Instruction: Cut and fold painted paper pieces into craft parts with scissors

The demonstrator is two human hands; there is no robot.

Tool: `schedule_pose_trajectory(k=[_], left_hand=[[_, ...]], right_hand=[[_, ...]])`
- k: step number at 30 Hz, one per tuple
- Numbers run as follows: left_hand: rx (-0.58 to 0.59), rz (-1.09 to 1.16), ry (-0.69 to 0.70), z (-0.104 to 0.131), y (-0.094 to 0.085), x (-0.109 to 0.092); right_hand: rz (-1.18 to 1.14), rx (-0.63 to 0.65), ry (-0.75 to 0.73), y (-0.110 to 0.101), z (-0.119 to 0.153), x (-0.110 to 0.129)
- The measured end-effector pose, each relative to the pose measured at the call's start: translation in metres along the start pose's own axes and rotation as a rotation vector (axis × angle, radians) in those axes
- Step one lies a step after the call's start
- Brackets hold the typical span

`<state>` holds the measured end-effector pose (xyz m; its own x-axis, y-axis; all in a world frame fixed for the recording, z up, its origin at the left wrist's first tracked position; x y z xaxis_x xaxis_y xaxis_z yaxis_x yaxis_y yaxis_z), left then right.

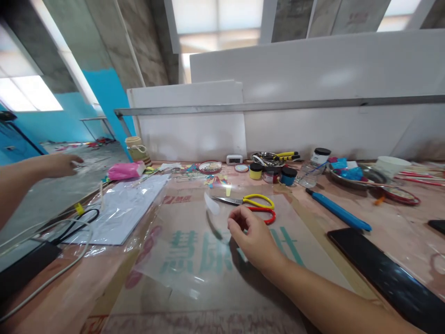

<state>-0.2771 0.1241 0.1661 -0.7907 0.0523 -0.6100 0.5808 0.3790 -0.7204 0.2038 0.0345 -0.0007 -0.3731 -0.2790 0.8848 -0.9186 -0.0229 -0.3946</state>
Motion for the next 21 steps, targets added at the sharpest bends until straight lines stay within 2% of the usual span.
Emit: schedule_pose_trajectory(k=[2,5,8,10,11,12,13,15,16,18,21], left_hand=[[0.120,-0.049,-0.003,-0.005,0.033,-0.016],[0.370,-0.004,0.092,0.011,0.108,-0.066],[0.683,0.087,0.178,0.060,0.189,-0.124],[0.927,0.255,0.211,0.103,0.233,-0.161],[1.013,0.357,0.206,0.121,0.249,-0.176],[1.063,0.423,0.183,0.135,0.260,-0.187],[1.052,0.502,0.138,0.141,0.268,-0.193],[0.959,0.623,0.061,0.143,0.274,-0.198],[0.910,0.661,0.041,0.141,0.275,-0.197],[0.843,0.701,0.046,0.137,0.274,-0.195],[0.771,0.741,0.094,0.128,0.268,-0.191]], right_hand=[[0.059,-0.031,-0.059,-0.004,0.002,0.009],[0.149,-0.069,-0.193,-0.011,0.004,0.026],[0.283,-0.056,-0.318,-0.017,0.004,0.042],[0.444,-0.066,-0.458,-0.022,0.005,0.057],[0.552,-0.077,-0.566,-0.022,0.008,0.066],[0.674,-0.088,-0.693,-0.021,0.014,0.076],[0.798,-0.095,-0.817,-0.017,0.020,0.084],[0.991,-0.093,-0.982,-0.009,0.029,0.090],[1.041,-0.090,-1.003,-0.007,0.030,0.090],[1.031,-0.091,-0.952,-0.006,0.028,0.087],[0.836,-0.093,-0.705,-0.015,0.014,0.078]])
Point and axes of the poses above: each hand's wrist, its own z-axis away from the middle knuckle, its own y-axis out of the palm, x = y × z, the point moved 9 cm from there along -z, towards the middle knuckle, and after that the axes turned 3 degrees about z, right-handed, at the moved point
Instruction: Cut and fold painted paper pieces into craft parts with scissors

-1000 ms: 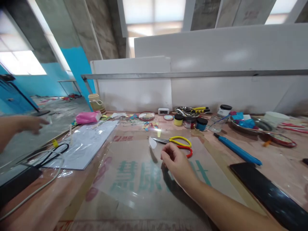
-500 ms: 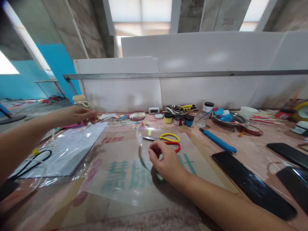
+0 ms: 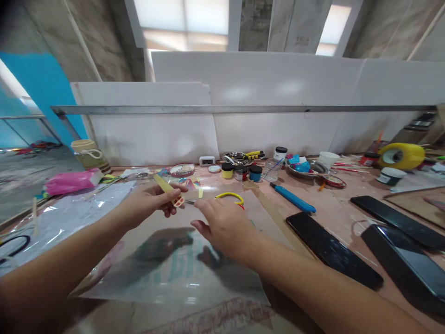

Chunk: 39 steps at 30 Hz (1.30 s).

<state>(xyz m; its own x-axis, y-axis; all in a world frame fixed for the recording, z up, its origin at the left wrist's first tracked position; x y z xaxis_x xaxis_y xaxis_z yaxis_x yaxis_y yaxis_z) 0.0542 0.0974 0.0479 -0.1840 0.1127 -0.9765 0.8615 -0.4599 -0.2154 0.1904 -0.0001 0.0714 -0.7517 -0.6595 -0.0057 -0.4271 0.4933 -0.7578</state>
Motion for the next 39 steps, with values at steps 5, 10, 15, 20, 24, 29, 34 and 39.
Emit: schedule_pose_trajectory(k=[5,10,15,20,24,29,34,39], left_hand=[[-0.030,-0.019,0.105,0.010,-0.013,-0.014],[0.007,-0.076,0.132,0.029,-0.006,-0.033],[0.010,-0.078,0.169,0.041,-0.002,-0.047],[0.032,-0.138,0.188,0.046,0.003,-0.049],[-0.102,-0.170,0.256,0.049,-0.005,-0.056],[-0.205,-0.103,0.262,0.051,-0.016,-0.059],[-0.186,0.116,0.297,0.049,-0.020,-0.059],[-0.217,0.167,0.302,0.049,-0.014,-0.053]], right_hand=[[-0.208,0.238,0.424,0.019,0.001,-0.044],[-0.042,0.511,0.432,0.051,0.014,-0.077],[-0.110,0.532,0.448,0.069,0.025,-0.094],[-0.211,0.497,0.492,0.075,0.029,-0.095],[-0.358,0.415,0.570,0.074,0.024,-0.091],[-1.129,0.164,0.845,0.064,0.020,-0.065],[-1.467,0.139,0.723,0.053,0.014,-0.018],[-1.454,-0.003,0.622,0.037,0.010,-0.010]])
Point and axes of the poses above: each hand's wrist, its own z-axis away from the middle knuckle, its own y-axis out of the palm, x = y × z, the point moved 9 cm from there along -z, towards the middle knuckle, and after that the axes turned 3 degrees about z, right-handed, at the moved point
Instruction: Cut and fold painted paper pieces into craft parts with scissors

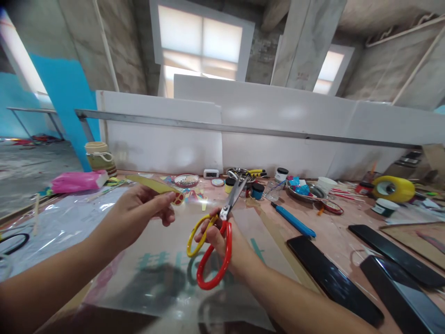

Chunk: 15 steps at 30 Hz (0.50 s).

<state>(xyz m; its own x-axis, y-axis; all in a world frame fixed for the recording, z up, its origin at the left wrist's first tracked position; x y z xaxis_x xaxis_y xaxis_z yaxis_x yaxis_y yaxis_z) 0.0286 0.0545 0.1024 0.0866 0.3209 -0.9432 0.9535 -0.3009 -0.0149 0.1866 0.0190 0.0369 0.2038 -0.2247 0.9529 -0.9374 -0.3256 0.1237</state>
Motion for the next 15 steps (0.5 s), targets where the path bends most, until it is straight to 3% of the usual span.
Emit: schedule_pose_trajectory(k=[5,9,12,15], left_hand=[[0.024,0.014,-0.106,0.011,0.023,0.023],[0.089,-0.010,-0.170,0.011,0.032,0.035],[0.226,-0.047,-0.165,0.004,0.029,0.027],[0.317,-0.090,-0.094,-0.003,0.011,0.006]], right_hand=[[0.019,-0.143,-0.002,-0.006,0.002,0.010],[0.053,-0.188,-0.033,-0.010,0.001,0.025],[0.253,-0.187,-0.008,-0.017,-0.003,0.035],[0.433,-0.183,-0.022,-0.026,-0.008,0.042]])
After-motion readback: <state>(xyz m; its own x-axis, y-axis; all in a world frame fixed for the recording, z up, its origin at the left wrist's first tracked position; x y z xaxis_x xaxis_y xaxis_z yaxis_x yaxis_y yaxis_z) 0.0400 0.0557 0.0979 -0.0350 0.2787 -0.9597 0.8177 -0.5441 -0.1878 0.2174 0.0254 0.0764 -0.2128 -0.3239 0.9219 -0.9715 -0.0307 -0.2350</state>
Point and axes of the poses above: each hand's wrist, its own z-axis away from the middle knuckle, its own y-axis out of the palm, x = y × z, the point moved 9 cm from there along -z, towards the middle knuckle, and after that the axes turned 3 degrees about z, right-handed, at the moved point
